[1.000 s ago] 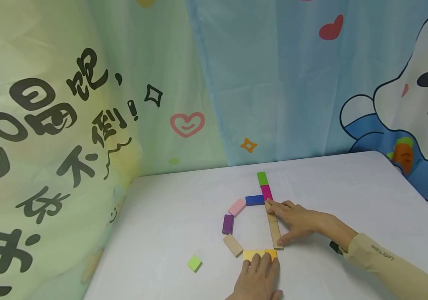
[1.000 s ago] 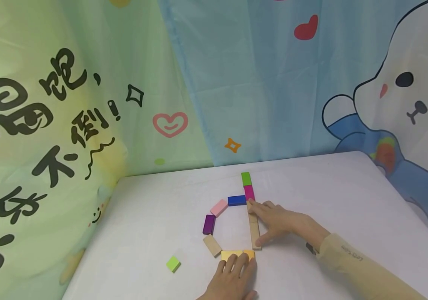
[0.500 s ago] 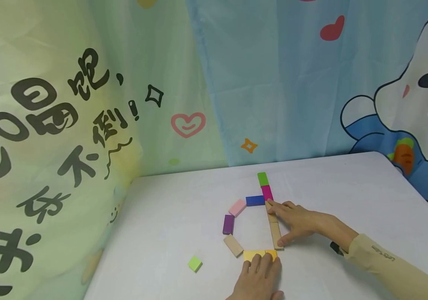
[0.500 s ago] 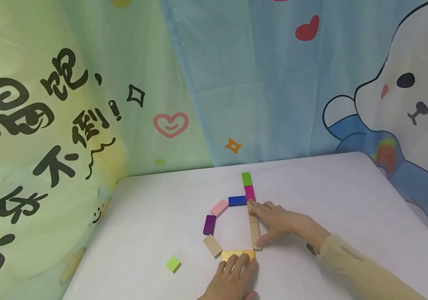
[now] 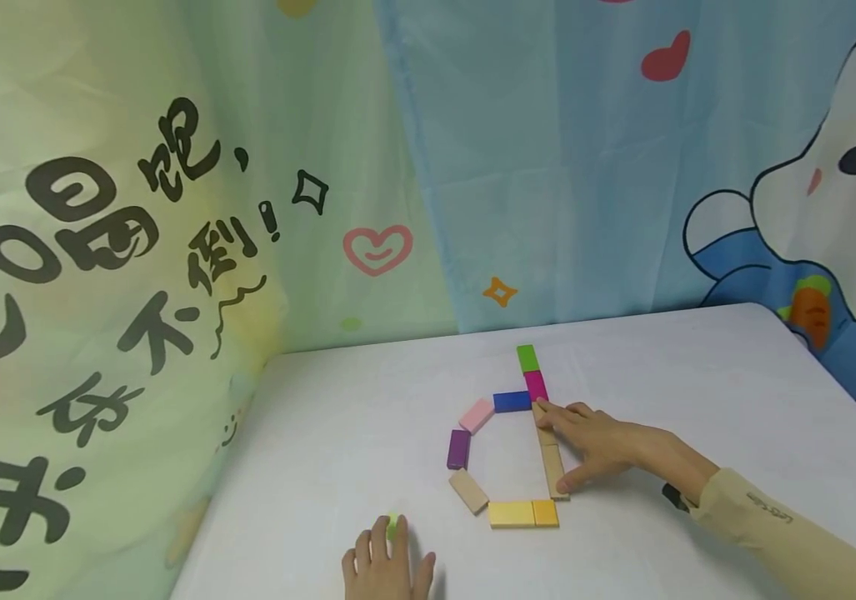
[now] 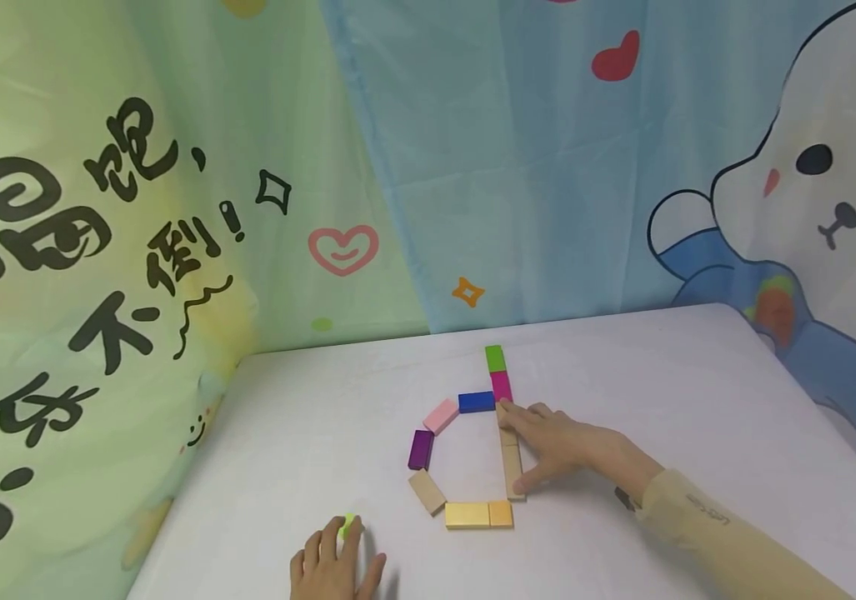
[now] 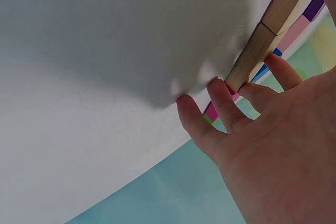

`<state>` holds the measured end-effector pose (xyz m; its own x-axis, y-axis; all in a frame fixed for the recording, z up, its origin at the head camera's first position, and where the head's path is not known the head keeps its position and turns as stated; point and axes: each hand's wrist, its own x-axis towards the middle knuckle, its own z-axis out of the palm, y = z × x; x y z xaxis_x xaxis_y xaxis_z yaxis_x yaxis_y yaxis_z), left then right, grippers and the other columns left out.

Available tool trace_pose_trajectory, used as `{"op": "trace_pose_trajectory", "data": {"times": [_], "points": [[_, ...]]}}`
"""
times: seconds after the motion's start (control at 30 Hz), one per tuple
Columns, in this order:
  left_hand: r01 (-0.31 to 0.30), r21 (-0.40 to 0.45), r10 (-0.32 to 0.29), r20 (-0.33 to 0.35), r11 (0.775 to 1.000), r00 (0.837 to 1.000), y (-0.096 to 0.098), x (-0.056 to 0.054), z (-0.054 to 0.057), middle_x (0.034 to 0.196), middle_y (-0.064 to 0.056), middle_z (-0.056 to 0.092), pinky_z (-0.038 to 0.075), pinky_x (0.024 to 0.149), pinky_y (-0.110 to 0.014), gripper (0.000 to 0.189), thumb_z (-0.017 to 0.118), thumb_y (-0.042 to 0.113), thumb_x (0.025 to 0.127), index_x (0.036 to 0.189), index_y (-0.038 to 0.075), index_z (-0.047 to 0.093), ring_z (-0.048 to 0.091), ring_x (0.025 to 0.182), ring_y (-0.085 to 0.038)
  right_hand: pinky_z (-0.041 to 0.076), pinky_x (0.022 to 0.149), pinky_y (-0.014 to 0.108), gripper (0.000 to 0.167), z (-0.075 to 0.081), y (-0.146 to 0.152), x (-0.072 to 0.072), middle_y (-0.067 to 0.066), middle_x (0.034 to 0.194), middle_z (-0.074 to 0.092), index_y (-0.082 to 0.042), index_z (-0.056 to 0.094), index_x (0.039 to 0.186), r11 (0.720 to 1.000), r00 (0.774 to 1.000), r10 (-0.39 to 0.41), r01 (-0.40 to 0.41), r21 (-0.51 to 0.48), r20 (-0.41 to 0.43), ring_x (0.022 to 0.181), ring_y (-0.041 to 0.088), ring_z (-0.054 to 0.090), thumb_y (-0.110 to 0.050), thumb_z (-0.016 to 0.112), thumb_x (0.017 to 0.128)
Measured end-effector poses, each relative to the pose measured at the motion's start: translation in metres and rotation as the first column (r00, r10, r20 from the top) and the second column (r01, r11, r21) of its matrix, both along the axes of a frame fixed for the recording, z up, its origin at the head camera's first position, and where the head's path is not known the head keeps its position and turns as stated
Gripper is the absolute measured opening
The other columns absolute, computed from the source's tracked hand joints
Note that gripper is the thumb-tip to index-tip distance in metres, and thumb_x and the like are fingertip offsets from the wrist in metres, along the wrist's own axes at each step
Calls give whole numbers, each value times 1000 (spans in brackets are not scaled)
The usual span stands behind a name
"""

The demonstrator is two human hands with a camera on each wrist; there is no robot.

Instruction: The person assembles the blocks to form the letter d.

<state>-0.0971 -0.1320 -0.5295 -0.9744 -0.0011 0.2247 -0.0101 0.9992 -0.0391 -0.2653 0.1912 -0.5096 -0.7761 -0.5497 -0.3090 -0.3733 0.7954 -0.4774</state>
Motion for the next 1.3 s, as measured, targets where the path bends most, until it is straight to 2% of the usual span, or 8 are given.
{"op": "trace_pose_trajectory", "data": {"times": [0.23, 0.4, 0.5, 0.6, 0.7, 0.87, 1.03, 1.3], "points": [[-40, 90, 32, 93, 995, 995, -12, -3, -11, 120, -9, 58, 48, 91, -53, 54, 70, 51, 86, 122, 11, 65, 56, 108, -31, 35, 108, 71, 106, 1, 0, 0, 10, 164, 28, -16, 34, 154, 1000, 1000, 6, -6, -12, -3, 144, 43, 29, -63, 81, 71], [16, 28, -19, 82, 999, 996, -10, -7, -14, 123, -9, 59, 51, 90, -50, 54, 69, 52, 86, 124, 14, 64, 57, 106, -29, 35, 108, 71, 104, 0, -1, 0, 10, 164, 27, -15, 35, 152, 1000, 1000, 12, -12, -15, -11, 144, 43, 29, -63, 81, 72], [87, 7, -87, 168, 996, 982, -5, -7, -13, 128, -8, 59, 53, 90, -49, 57, 66, 56, 88, 128, 15, 62, 59, 108, -29, 35, 108, 71, 105, -1, -1, 0, 10, 165, 27, -15, 35, 153, 1000, 1000, 16, -16, -15, -11, 144, 43, 29, -63, 81, 72], [194, 7, -185, 343, 981, 921, 4, -5, -10, 137, -2, 53, 52, 94, -49, 63, 53, 65, 94, 137, 20, 56, 57, 115, -28, 35, 107, 71, 104, 0, -1, 0, 9, 165, 26, -15, 35, 153, 1000, 1000, 19, -19, -14, -8, 144, 42, 29, -63, 81, 72], [352, 55, -338, 449, 934, 827, 17, 0, -6, 145, 4, 46, 50, 98, -46, 72, 34, 76, 95, 143, 25, 51, 54, 122, -24, 35, 108, 71, 103, 1, -1, 1, 10, 166, 23, -15, 36, 152, 1000, 1000, 18, -18, -11, -6, 144, 43, 28, -62, 81, 72], [617, 132, -615, 372, 776, 695, 48, 9, -8, 154, 9, 46, 53, 96, -40, 76, 13, 74, 97, 144, 26, 49, 56, 128, -17, 31, 109, 73, 103, 3, -2, 1, 12, 166, 23, -15, 37, 151, 1000, 1000, 11, -11, -8, -13, 144, 44, 29, -62, 81, 72], [725, 179, -717, 424, 665, 553, 84, 0, -8, 159, 13, 37, 51, 99, -34, 67, 15, 68, 101, 148, 28, 40, 47, 139, -11, 35, 106, 73, 104, 2, -1, -1, 13, 164, 27, -15, 36, 152, 1000, 1000, 6, -6, -1, -25, 143, 45, 31, -63, 81, 72], [784, 96, -716, 487, 613, 500, 118, -24, 1, 162, 15, 32, 48, 102, -29, 62, 34, 68, 99, 147, 29, 38, 38, 146, -10, 37, 104, 73, 104, 3, -2, 1, 14, 162, 30, -15, 36, 152, 1000, 999, 16, -17, -3, -43, 141, 46, 33, -63, 81, 72]]}}
